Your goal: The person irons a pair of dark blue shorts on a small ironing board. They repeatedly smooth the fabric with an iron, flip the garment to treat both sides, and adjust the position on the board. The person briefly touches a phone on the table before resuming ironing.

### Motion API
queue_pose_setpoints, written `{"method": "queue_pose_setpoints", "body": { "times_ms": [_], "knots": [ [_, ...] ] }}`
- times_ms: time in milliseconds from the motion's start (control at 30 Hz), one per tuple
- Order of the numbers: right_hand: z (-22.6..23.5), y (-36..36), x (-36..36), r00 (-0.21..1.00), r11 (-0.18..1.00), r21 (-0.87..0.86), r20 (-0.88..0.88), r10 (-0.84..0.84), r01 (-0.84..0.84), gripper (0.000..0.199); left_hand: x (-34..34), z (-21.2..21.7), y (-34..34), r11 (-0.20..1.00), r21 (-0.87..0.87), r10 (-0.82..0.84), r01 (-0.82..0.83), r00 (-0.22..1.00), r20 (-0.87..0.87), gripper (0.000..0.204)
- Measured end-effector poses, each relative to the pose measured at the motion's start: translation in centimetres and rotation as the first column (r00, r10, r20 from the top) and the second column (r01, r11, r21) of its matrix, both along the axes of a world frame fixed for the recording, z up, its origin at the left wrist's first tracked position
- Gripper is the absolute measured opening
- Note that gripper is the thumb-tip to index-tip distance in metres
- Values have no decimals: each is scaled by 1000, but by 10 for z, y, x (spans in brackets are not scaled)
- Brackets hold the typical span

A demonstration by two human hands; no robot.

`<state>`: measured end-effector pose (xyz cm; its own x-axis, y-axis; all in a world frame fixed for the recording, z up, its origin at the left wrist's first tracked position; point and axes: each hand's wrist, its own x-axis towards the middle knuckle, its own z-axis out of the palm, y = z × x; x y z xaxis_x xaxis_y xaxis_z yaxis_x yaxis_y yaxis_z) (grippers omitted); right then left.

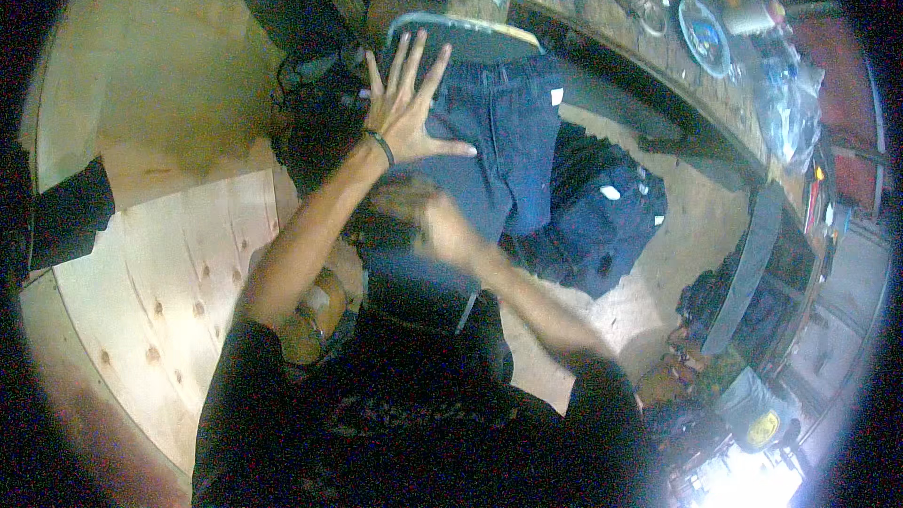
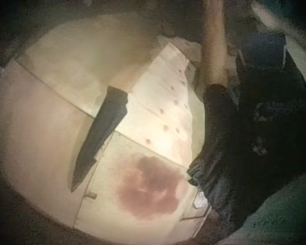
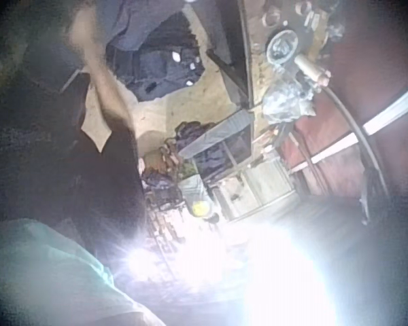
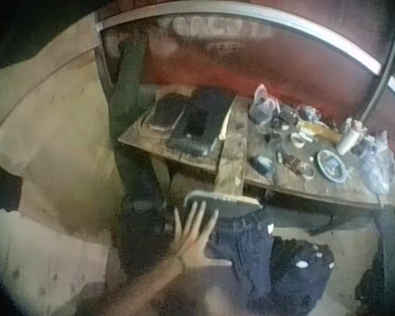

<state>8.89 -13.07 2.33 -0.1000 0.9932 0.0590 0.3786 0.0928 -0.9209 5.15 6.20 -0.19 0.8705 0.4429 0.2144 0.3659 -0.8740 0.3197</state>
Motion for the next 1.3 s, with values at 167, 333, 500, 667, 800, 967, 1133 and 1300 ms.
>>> {"method": "queue_pose_setpoints", "body": {
  "times_ms": [167,333,500,667,800,967,1133,1300],
  "knots": [
    [-15,-30,-17,974,976,-14,-56,218,-219,66,10,-2,0,987,-89,122,-131,988,-94,163],
    [-8,-38,-5,984,985,-9,-34,174,-174,70,13,3,-2,977,-96,178,-193,972,-151,164],
    [16,-18,13,995,993,-70,-17,97,-97,72,14,5,-4,973,-83,193,-214,958,-214,164],
    [0,-49,-8,971,986,105,-184,150,-132,61,13,9,-7,973,-67,202,-223,953,-226,164],
    [-21,-53,10,998,992,-129,64,8,0,64,15,10,-6,973,-65,206,-223,957,-203,161],
    [-32,-93,-14,992,999,30,-123,26,-22,71,15,9,-5,971,-41,217,-235,941,-258,160],
    [-40,-113,-23,993,999,2,-108,-50,51,68,16,5,-6,976,-13,208,-216,954,-216,158],
    [-28,-119,-11,987,987,-85,-68,-145,139,68,17,2,-5,976,-13,209,-218,950,-230,157]
  ]
}}
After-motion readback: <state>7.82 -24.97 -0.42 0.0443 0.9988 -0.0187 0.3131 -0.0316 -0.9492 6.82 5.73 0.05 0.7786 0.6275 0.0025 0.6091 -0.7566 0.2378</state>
